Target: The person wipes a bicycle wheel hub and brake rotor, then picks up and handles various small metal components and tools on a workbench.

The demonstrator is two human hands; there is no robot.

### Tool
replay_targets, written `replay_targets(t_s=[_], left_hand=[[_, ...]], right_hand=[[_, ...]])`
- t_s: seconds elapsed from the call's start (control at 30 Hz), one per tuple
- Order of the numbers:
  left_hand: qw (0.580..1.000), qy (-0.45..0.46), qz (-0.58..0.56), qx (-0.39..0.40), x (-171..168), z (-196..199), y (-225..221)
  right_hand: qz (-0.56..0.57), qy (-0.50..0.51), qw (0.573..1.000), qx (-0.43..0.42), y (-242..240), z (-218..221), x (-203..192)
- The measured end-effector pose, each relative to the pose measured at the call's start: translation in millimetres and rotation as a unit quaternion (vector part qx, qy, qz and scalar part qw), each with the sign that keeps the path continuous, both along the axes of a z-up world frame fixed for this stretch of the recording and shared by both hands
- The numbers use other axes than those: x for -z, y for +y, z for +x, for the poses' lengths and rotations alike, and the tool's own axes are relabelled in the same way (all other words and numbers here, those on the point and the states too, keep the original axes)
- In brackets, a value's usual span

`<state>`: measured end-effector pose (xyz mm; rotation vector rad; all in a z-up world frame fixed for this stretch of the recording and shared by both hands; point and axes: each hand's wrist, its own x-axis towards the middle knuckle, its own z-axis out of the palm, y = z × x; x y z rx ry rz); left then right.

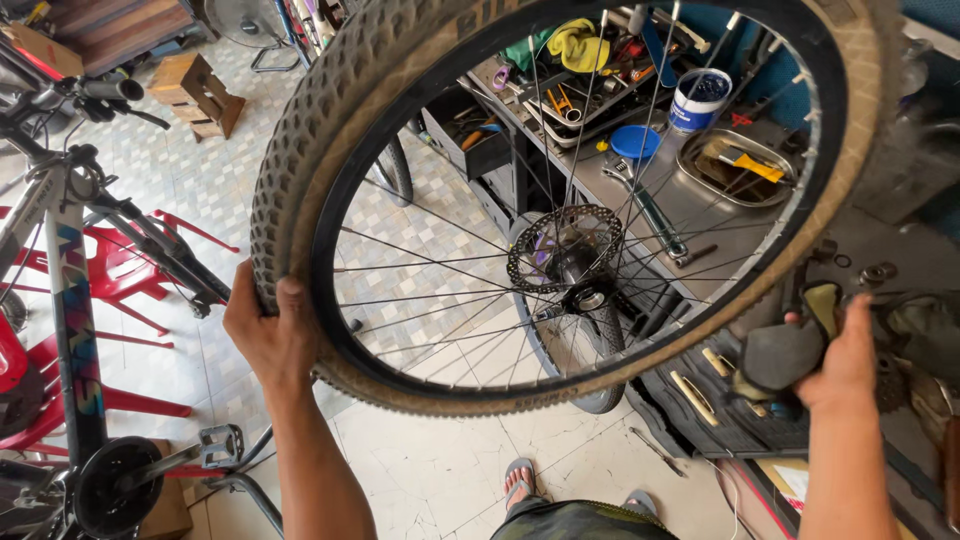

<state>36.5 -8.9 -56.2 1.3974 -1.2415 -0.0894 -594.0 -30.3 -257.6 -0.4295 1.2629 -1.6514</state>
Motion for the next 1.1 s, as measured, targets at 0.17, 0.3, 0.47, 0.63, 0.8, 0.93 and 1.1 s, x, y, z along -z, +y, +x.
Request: replay_targets(t_s=[0.17,0.3,0.47,0.63,0.8,0.93,1.1], left_hand=[[0.999,0.020,0.011,0.040,17.4,12.2,-12.7],[0.961,0.232,0.022,0.147,28.5,20.7,-18.2],[0.876,0.432,-0.019,0.214,52.8,40.9,-31.5],[0.947,0.232,0.209,-0.072,-6.9,45.4,-13.4],[0.953,0.240,0.114,0.145,-84.4,51.8,10.7],[0.838,0.384,0.310,0.230,-97.5,104.3,-28.4],[0.962,0.183,0.184,0.088,-49.1,96.9,-28.5]], right_hand=[[0.058,0.047,0.995,-0.062,-31.6,-42.8,-1.3],[0.140,0.093,0.979,-0.117,-48.1,-53.4,-5.4],[0.148,0.140,0.948,-0.243,-53.1,-74.9,-4.2],[0.181,0.038,0.945,-0.270,-47.2,-46.0,-5.0],[0.099,0.146,0.965,-0.196,-60.8,20.0,-36.1],[-0.036,0.114,0.978,-0.170,-59.3,50.3,-46.9],[-0.064,0.115,0.987,-0.093,-71.3,45.9,-2.2]])
